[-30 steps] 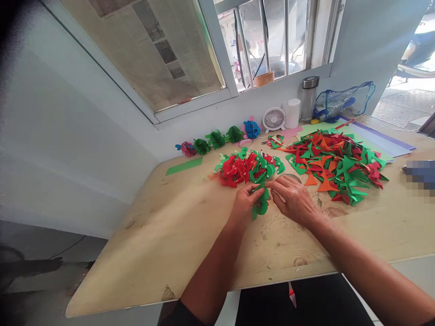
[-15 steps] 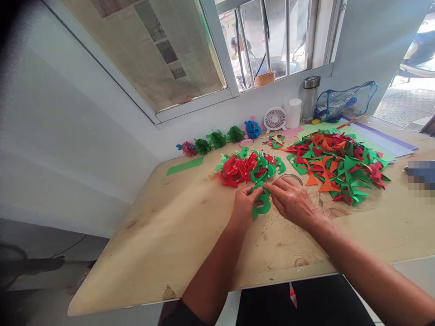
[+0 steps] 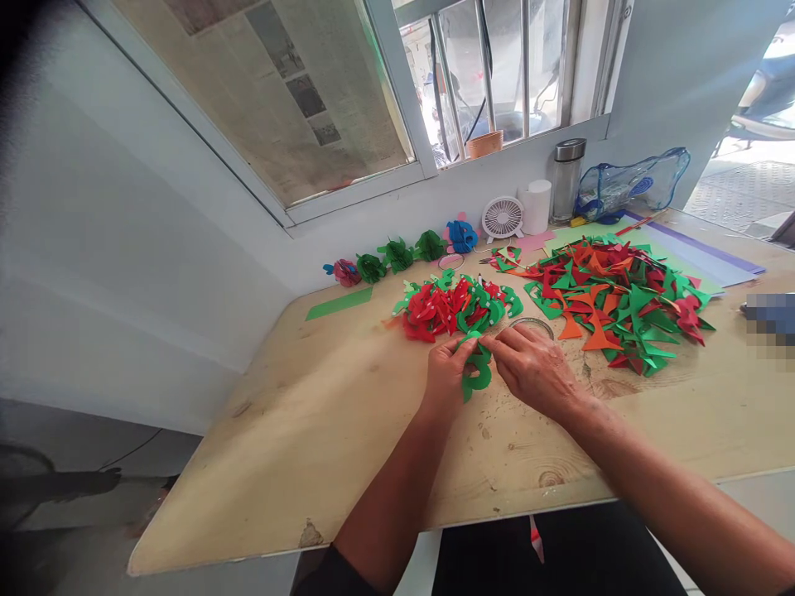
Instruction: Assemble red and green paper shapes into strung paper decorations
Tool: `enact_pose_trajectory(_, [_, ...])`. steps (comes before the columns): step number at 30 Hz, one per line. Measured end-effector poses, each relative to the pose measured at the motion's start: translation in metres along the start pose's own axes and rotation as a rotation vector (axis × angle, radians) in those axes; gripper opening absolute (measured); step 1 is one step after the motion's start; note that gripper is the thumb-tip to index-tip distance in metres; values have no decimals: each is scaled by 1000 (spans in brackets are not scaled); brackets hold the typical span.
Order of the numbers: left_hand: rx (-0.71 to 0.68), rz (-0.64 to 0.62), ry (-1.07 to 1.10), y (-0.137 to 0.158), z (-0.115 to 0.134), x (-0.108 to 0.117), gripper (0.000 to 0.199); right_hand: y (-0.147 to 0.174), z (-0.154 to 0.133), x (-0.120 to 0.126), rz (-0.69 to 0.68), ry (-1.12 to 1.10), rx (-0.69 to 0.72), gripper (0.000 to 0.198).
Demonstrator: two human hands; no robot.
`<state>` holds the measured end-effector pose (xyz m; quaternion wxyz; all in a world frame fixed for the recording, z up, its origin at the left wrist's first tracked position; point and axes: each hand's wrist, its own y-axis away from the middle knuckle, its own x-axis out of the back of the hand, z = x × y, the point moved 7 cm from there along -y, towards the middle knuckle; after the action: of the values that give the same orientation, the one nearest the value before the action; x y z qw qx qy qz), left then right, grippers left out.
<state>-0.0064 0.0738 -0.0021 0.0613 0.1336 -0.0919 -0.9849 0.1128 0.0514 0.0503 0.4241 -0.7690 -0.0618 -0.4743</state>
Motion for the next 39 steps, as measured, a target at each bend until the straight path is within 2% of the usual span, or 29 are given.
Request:
enact_pose_trajectory(4, [-11,36,-8,0,0,2,31,0,2,0,16,-116,-55,31])
enact_pose_trajectory(9, [-39,54,-4,1,3,2,30,-1,13,-5,-5,-445,-276,31])
enact_pose_trajectory(14, [-69,63,-15,1,5,2,27,2,23,-10,-50,-669,-483,31])
enact_pose_trajectory(24, [-158,49,-48,1,7,0,23,13,33,-28,-71,-1206,-757,38])
enact_pose_trajectory(29, [-164,51,-46,1,5,1,27,13,31,-29,-49,-1340,-840,35])
enact_pose_trajectory(39, [-228,45,-67,6,13,-1,27,17,32,-33,-24,-1523,-896,33])
